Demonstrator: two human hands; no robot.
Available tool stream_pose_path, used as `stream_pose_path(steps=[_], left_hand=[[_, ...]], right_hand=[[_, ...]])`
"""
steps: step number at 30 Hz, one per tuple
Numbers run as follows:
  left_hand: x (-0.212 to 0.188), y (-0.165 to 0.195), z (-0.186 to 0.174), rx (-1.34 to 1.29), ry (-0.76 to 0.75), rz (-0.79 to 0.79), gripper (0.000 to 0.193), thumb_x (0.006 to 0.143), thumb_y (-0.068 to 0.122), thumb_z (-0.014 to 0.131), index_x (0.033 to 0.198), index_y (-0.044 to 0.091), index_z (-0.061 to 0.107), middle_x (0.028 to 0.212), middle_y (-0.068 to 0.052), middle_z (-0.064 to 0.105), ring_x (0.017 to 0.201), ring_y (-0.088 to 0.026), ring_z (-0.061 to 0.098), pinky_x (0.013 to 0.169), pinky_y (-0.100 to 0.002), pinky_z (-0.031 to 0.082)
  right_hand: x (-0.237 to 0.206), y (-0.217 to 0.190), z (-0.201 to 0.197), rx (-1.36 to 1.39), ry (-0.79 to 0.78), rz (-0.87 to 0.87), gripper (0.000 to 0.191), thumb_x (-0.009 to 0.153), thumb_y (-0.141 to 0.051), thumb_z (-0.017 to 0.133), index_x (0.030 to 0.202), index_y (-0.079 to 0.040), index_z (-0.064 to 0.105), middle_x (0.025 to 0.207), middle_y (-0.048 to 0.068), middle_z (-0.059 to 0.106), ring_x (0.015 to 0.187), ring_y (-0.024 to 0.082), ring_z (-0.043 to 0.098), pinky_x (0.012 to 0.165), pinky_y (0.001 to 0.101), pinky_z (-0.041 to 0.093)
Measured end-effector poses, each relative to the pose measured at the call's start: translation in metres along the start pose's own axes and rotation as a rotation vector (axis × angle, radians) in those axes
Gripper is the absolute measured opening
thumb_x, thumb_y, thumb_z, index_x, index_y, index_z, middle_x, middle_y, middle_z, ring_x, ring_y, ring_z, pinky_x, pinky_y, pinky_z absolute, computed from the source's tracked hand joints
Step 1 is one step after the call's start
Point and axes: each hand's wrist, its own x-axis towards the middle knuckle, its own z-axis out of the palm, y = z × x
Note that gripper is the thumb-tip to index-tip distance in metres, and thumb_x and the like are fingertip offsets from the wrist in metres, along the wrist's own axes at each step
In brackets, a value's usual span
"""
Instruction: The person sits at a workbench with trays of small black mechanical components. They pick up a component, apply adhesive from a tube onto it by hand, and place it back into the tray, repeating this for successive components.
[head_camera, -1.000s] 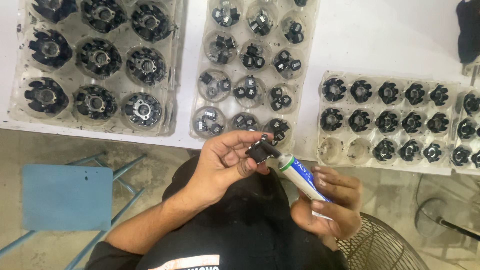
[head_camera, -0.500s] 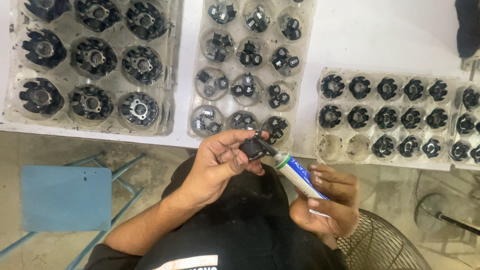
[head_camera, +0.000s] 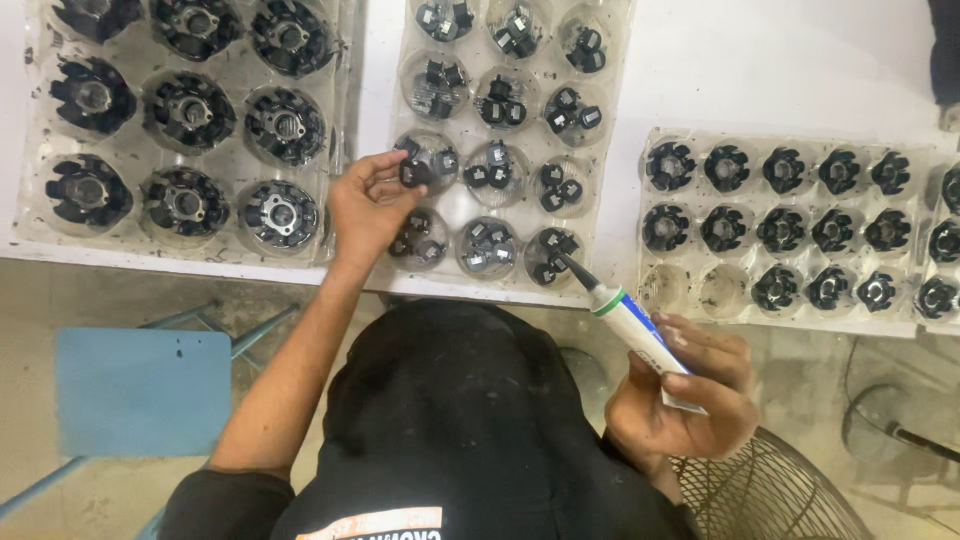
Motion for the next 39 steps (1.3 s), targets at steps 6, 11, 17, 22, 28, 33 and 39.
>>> stream_pose_path(steps=[6,11,17,22,28,33,39], left_hand=[[0.013,-0.063,-0.006,0.679,0.045,-0.121,0.042,0.071,0.029,0.093,0.104,0.009,0.077,0.087,-0.007,0.078,0.074,-0.020,0.076,0.067,-0.033,0.058],[0.027,-0.089,0.002,0.948,0.088,-0.021,0.045,0.065,0.041,0.095,0.095,0.012,0.078,0.082,-0.012,0.076,0.076,-0.033,0.073,0.068,-0.045,0.057],[0.031,-0.093,0.006,0.967,0.102,-0.069,0.049,0.063,0.046,0.096,0.090,0.011,0.076,0.083,-0.013,0.075,0.079,-0.035,0.073,0.071,-0.046,0.057],[0.024,-0.075,0.005,0.901,0.166,0.147,0.029,0.083,0.025,0.086,0.104,0.010,0.073,0.088,-0.012,0.073,0.079,-0.035,0.071,0.069,-0.047,0.055],[0.045,-0.064,-0.002,1.020,0.020,0.554,0.034,0.081,-0.001,0.070,0.112,0.013,0.072,0.108,-0.006,0.071,0.092,-0.034,0.070,0.080,-0.044,0.056],[0.078,-0.072,-0.010,1.210,-0.356,0.559,0.031,0.078,0.002,0.071,0.107,0.014,0.072,0.105,-0.008,0.072,0.088,-0.034,0.070,0.076,-0.046,0.055],[0.099,-0.070,0.002,1.364,-0.422,0.618,0.027,0.074,0.005,0.076,0.098,0.013,0.070,0.095,-0.009,0.069,0.086,-0.033,0.070,0.074,-0.045,0.057]], right_hand=[[-0.011,-0.001,0.015,0.006,0.105,0.101,0.038,0.087,0.007,0.072,0.110,-0.009,0.047,0.107,0.012,0.064,0.093,0.028,0.070,0.081,0.0374,0.068],[-0.022,0.022,-0.008,0.042,-0.158,0.039,0.041,0.088,0.008,0.071,0.113,-0.009,0.045,0.111,0.014,0.059,0.097,0.031,0.069,0.088,0.0393,0.066],[-0.020,0.024,0.003,0.025,-0.059,0.178,0.035,0.092,0.001,0.074,0.111,-0.012,0.047,0.106,0.013,0.061,0.094,0.027,0.071,0.081,0.0353,0.062],[-0.029,0.030,0.026,0.132,0.266,0.357,0.031,0.099,-0.013,0.080,0.108,-0.011,0.051,0.103,0.012,0.064,0.090,0.023,0.070,0.075,0.0293,0.057],[-0.021,0.056,0.013,0.278,0.346,0.354,0.036,0.098,-0.014,0.085,0.106,-0.011,0.050,0.101,0.011,0.065,0.088,0.022,0.069,0.077,0.0313,0.059],[-0.015,0.058,0.006,0.304,0.343,0.386,0.039,0.099,-0.013,0.086,0.110,-0.011,0.049,0.102,0.011,0.063,0.092,0.020,0.066,0.078,0.0292,0.054],[-0.031,0.047,0.009,0.239,0.333,0.442,0.036,0.104,-0.007,0.082,0.112,-0.009,0.047,0.103,0.011,0.060,0.094,0.019,0.060,0.084,0.0281,0.049]])
